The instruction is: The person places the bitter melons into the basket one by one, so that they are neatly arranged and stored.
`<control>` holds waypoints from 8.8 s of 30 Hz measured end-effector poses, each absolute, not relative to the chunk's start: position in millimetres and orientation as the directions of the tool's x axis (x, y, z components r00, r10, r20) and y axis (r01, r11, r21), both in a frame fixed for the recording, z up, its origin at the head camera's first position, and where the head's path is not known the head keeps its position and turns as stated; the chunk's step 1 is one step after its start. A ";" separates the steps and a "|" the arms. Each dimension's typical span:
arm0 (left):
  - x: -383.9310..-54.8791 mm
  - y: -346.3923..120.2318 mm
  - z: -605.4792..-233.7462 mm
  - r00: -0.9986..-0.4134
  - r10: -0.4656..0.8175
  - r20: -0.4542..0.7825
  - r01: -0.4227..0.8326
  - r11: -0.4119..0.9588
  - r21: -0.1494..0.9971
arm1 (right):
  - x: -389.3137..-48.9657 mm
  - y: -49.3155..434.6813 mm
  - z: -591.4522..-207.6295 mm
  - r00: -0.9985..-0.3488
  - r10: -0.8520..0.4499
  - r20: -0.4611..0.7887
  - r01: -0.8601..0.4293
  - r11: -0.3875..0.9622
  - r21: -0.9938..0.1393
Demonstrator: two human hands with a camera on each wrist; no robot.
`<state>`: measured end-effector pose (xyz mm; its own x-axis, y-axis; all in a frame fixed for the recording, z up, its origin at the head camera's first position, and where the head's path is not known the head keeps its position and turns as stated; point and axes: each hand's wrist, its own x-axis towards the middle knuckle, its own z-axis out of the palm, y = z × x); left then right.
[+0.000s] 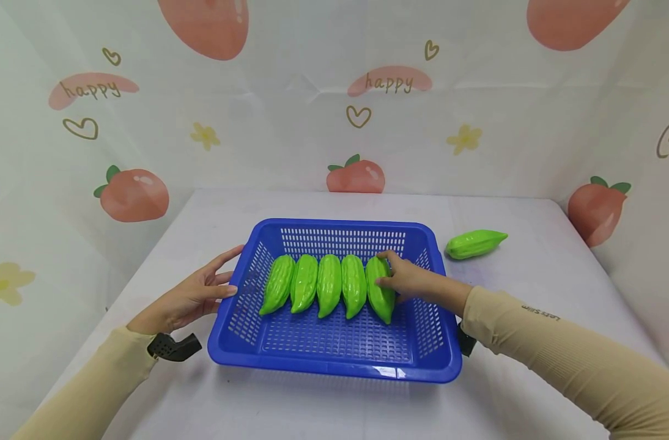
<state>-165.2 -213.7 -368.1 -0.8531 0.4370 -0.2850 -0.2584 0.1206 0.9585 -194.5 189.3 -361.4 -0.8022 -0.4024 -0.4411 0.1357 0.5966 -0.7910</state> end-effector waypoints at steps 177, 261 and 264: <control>-164.9 -213.7 -369.5 -0.854 0.435 -0.286 -0.261 0.117 0.958 | -225.9 366.8 -358.6 -0.990 -0.120 0.076 -0.140 0.722 -0.678; -165.6 -214.4 -369.1 -0.852 0.436 -0.290 -0.263 0.123 0.957 | -186.9 289.6 -330.0 -0.887 -0.288 0.362 -0.461 0.485 -0.743; -165.4 -214.5 -369.0 -0.854 0.430 -0.294 -0.266 0.124 0.956 | -185.7 290.6 -328.8 -0.903 -0.284 0.322 -0.428 0.524 -0.736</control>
<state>-165.4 -214.5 -369.0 -0.8536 0.4303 -0.2937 -0.2662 0.1244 0.9559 -185.7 290.6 -328.8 -0.9030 -0.2839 0.3223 -0.4277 0.5244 -0.7363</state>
